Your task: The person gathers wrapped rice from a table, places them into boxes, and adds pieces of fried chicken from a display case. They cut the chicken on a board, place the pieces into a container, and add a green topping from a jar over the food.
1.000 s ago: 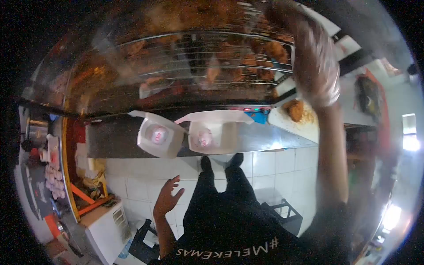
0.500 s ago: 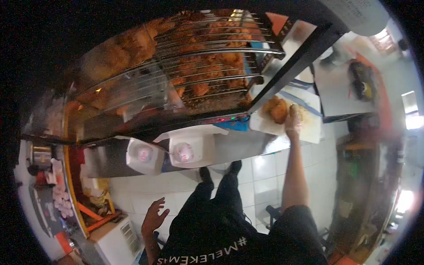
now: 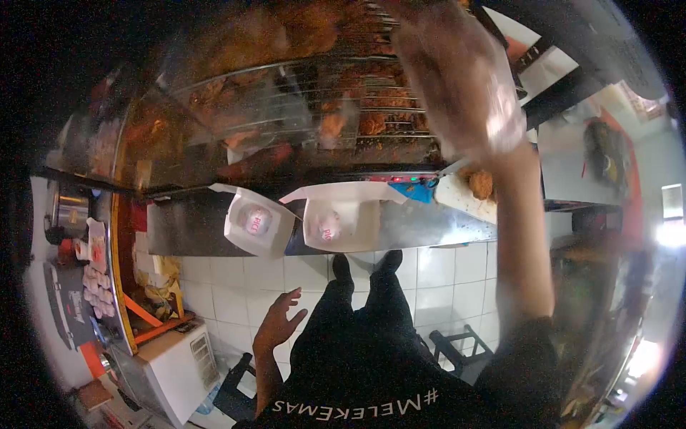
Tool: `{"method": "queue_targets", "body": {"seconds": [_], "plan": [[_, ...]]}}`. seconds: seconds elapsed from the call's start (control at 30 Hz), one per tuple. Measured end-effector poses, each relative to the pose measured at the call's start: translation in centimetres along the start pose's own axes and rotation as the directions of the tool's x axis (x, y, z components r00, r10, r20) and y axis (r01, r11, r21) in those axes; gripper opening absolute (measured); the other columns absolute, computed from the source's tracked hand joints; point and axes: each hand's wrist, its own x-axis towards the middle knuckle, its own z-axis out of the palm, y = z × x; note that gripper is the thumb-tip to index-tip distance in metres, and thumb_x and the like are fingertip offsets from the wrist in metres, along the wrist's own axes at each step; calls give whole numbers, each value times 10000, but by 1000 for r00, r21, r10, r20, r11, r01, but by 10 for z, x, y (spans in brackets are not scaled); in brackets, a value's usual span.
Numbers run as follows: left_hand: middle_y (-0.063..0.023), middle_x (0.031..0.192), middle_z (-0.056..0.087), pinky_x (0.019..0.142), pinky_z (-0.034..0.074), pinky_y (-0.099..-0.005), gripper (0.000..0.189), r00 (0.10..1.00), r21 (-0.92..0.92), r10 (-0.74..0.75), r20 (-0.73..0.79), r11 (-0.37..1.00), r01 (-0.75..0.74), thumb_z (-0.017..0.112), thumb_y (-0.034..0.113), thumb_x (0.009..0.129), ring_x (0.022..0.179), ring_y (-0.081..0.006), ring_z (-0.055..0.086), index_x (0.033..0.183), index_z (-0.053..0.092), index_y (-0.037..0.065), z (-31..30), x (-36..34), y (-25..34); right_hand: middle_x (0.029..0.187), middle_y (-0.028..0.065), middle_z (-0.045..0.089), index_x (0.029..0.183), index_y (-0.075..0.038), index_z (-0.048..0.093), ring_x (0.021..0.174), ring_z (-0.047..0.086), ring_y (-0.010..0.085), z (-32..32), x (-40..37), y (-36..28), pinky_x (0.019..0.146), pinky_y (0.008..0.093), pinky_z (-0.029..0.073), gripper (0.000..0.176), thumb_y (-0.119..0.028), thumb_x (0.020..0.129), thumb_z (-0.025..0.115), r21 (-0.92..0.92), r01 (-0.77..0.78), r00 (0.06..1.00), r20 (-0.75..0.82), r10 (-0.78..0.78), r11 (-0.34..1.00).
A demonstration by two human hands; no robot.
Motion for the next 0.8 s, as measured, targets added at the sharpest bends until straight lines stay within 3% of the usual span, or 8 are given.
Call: {"method": "queue_targets", "body": {"seconds": [0.17,0.4,0.63,0.8], "plan": [[-169,1386,592,1027,496,-423,576,998,-56,-61,-24,997,59,726,223,942,1197,-327,632,1451,509,63,0,-11,-13,1327,196,637,1371,-57,578,1215,625,378,44,67,34,1019,445,489,385,-42,986,578,-300,112,930,368,7,948],[-171,1361,603,1013,509,-445,582,988,-76,-139,-72,988,134,733,217,941,1189,-325,635,1458,506,77,-4,-25,-33,1329,192,638,1398,-55,551,1220,626,369,72,85,50,1020,438,489,392,-53,1006,557,-395,219,875,484,0,892],[-162,1371,604,1013,524,-477,602,991,-82,-113,-78,991,107,733,227,947,1197,-315,636,1480,485,100,-5,-20,-36,1330,188,639,1425,-54,525,1225,627,359,57,63,65,1021,431,489,399,-65,1026,537,-335,203,942,323,-90,920],[-166,1357,608,1012,518,-455,593,994,-56,-97,-48,994,94,735,213,941,1183,-319,639,1469,498,86,-7,-13,-29,1331,186,639,1445,-53,506,1228,628,353,23,14,60,1022,425,489,405,-73,1040,522,-142,157,986,-27,-163,977]]}}
